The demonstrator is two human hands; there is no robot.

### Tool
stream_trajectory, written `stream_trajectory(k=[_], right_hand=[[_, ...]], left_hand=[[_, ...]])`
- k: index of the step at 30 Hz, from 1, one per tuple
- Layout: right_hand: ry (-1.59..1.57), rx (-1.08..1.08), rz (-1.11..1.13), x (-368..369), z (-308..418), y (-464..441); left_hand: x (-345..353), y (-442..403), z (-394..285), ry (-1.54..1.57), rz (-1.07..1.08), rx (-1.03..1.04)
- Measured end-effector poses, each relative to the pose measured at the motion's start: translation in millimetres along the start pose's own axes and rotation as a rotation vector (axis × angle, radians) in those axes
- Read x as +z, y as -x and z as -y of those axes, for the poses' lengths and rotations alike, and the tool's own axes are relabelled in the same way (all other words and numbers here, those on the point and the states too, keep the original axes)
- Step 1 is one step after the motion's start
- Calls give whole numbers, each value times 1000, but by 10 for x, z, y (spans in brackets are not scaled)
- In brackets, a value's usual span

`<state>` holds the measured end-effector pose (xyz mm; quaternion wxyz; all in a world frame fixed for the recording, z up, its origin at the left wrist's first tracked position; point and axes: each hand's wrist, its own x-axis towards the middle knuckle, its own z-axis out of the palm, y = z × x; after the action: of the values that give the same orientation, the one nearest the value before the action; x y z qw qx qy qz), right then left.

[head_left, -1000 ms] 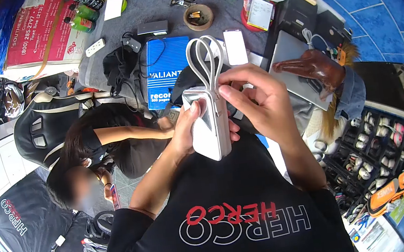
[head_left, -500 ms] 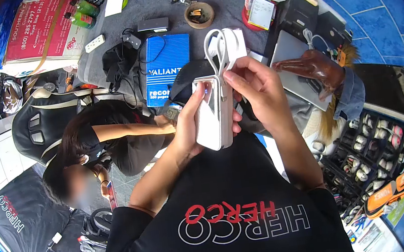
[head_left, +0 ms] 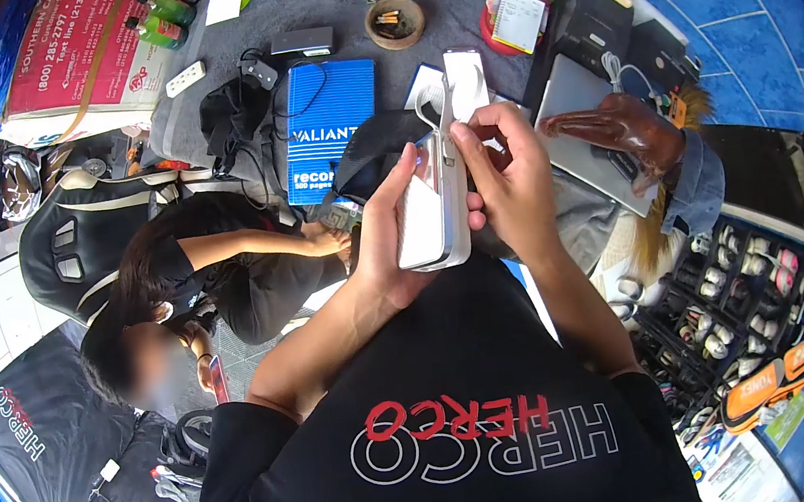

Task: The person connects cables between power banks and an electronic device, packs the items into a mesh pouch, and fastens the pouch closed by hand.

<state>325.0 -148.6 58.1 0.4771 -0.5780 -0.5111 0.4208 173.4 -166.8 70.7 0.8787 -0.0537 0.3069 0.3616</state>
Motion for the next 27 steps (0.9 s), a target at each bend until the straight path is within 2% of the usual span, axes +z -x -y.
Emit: stream_trajectory(k=[6, 8, 10, 11, 14, 17, 18, 20, 24, 26, 27], right_hand=[[3, 143, 19, -38, -46, 53], [153, -116, -113, -69, 48, 168], [155, -111, -32, -147, 46, 280], [213, -231, 79, -166, 80, 321], [237, -373, 186, -113, 149, 347], [286, -432, 193, -102, 135, 284], [287, -430, 189, -106, 155, 273], [266, -350, 193, -109, 198, 266], [319, -356, 161, -62, 298, 288], [128, 17, 147, -35, 285, 308], [127, 17, 148, -40, 293, 300]], left_hand=[[38, -13, 8, -129, -86, 61], [-87, -121, 17, 28, -115, 205], [-207, -208, -41, 49, -83, 240], [-241, -232, -63, 43, -110, 259], [-190, -261, -73, 67, -171, 298], [-161, -263, -93, 36, -218, 355], [-137, -251, -86, 33, -216, 351], [-44, -193, -68, -37, -254, 468], [119, -159, -58, -24, -267, 561], [111, -173, -51, -24, -270, 597], [107, -176, -50, -24, -273, 633]])
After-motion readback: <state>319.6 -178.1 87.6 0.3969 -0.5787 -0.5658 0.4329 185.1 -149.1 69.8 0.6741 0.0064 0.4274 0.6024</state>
